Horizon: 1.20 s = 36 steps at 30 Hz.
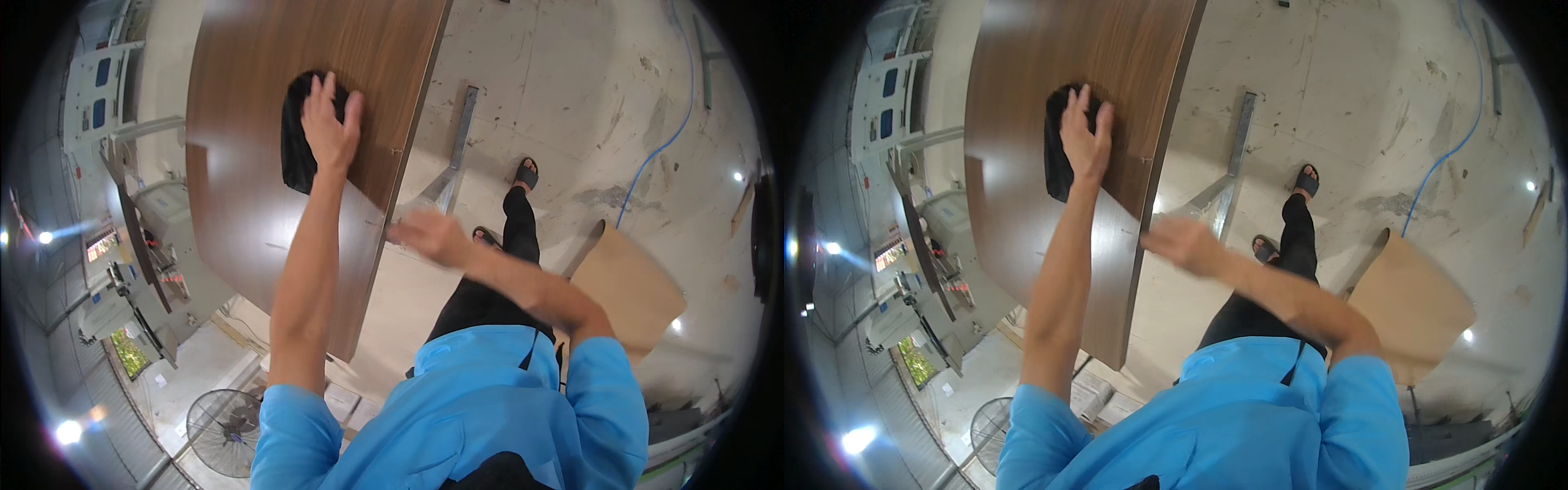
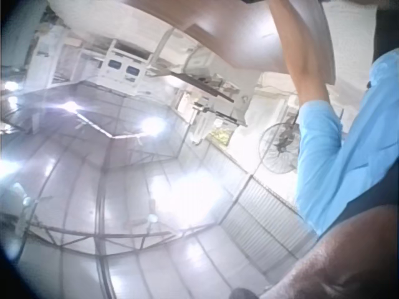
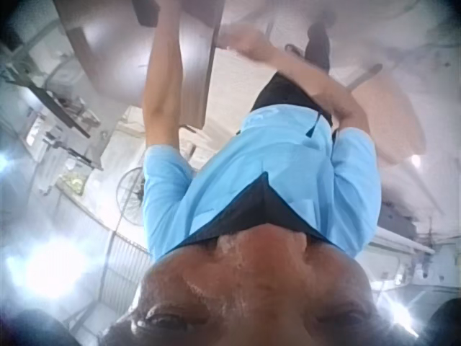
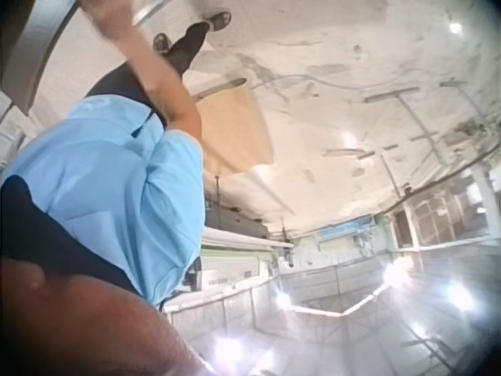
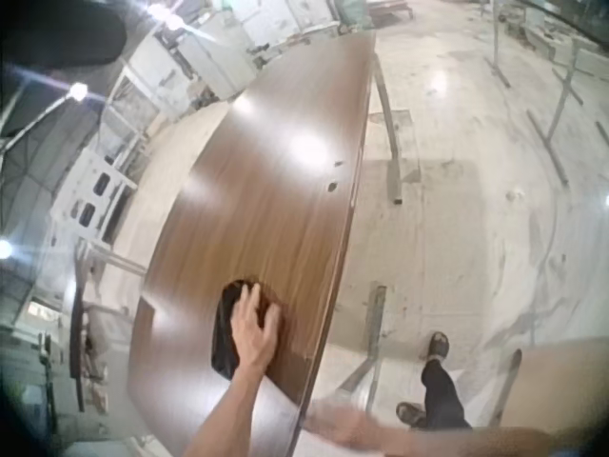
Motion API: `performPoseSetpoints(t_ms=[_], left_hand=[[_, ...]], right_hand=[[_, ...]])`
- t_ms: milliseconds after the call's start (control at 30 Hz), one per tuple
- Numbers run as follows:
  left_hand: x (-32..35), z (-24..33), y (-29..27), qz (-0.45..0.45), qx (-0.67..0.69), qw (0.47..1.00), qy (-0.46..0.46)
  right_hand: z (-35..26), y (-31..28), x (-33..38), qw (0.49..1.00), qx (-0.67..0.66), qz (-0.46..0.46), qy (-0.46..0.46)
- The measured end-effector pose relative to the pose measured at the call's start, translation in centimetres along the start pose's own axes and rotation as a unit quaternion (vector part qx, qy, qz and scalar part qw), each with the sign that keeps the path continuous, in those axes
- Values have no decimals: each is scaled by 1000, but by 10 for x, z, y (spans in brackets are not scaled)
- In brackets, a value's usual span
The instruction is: The person applies a dark liquid finish to the edges of a large wooden tabletop using a small brush, then wipes the surface with a black cloth. The person moves around the table, repeatedly dipping the brush into a small container and applying the finish along the edges before wiping.
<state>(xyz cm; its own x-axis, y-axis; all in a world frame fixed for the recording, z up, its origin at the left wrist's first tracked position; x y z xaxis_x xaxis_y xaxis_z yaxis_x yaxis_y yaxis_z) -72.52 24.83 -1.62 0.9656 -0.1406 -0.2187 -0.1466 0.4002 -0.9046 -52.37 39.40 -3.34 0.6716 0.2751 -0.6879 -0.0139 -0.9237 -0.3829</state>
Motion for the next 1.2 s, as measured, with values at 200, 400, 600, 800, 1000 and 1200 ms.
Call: performPoseSetpoints(t_ms=[200,400,600,800,1000,1200], left_hand=[[78,69,-7,-174,-7,978,111],[-47,76,47,-106,24,986,128],[-118,39,41,-29,11,999,-19],[-98,-17,28,17,-40,999,-18],[-103,-11,30,25,-37,998,-39],[-101,-19,31,45,-10,999,-15]], right_hand=[[-21,-71,111,934,44,120,334],[69,-144,123,870,74,213,438],[214,-143,-44,900,111,332,260],[279,-136,-121,891,163,386,176],[203,-97,-86,936,152,303,90],[82,-23,-25,982,124,142,6]])
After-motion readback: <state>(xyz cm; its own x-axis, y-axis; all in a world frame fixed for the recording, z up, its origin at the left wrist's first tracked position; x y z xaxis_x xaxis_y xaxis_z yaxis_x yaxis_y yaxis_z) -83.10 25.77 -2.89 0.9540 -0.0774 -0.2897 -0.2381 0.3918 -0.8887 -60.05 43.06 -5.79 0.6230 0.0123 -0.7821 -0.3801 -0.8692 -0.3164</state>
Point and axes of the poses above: each hand's wrist, its own x-axis away from the middle knuckle, its own y-axis out of the palm, z = x × y, the point moved 6 cm from there along -x, towards the middle knuckle, and after that the axes turned 8 degrees about -y, right-handed, at the moved point
